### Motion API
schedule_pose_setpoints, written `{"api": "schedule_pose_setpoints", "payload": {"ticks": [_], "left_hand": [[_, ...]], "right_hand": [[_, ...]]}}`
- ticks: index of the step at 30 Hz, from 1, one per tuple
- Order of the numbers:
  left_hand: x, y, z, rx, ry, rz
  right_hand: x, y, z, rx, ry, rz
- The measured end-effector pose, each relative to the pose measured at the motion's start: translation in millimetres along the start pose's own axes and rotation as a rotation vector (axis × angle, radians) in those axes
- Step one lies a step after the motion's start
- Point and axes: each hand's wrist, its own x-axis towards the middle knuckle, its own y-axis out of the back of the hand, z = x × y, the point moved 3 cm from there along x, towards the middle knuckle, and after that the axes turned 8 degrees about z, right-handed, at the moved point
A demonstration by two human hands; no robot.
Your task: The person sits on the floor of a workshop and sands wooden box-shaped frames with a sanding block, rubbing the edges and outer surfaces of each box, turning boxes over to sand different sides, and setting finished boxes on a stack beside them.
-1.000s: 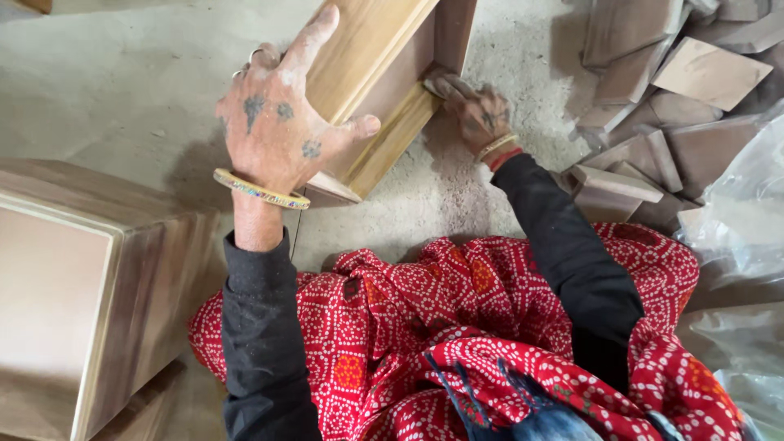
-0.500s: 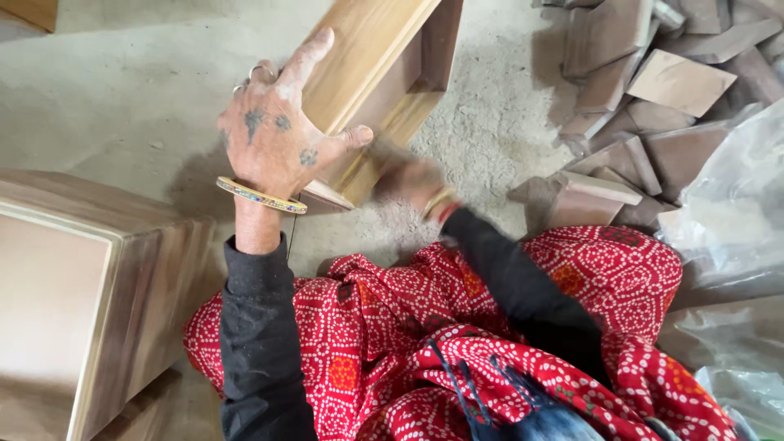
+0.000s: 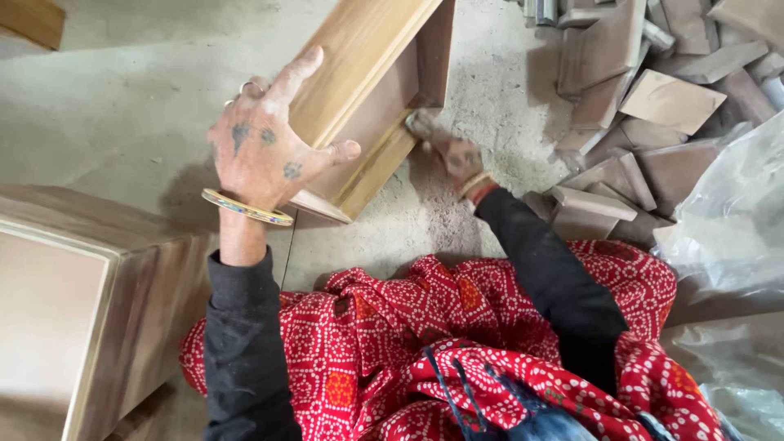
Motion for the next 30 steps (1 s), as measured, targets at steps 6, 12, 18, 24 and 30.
{"api": "schedule_pose_setpoints", "payload": {"ticks": [6,12,18,24,30], "left_hand": [[-2.7,-3.2,-6.4,0.003,0.090,-0.088],[-1.6,-2.0,-1.3,-0.037,0.036,-0.042],[-1.7,-0.9,2.3,0.012,0.052,-0.043],[-6.0,-0.3,9.2,-0.002,0.019,-0.021],[-4.6,0.1,8.9,-0.043,-0.002,0.010]], "right_hand": [[5.7,3.6,13.6,-0.491,0.032,-0.029],[11.3,10.4,8.4,-0.424,0.385,0.260],[-30.6,-34.1,-44.1,-0.225,0.253,0.128],[-7.7,-15.0,-34.4,-0.674,0.459,0.097],[25.9,12.0,-14.3,-0.352,0.329,0.165]]}}
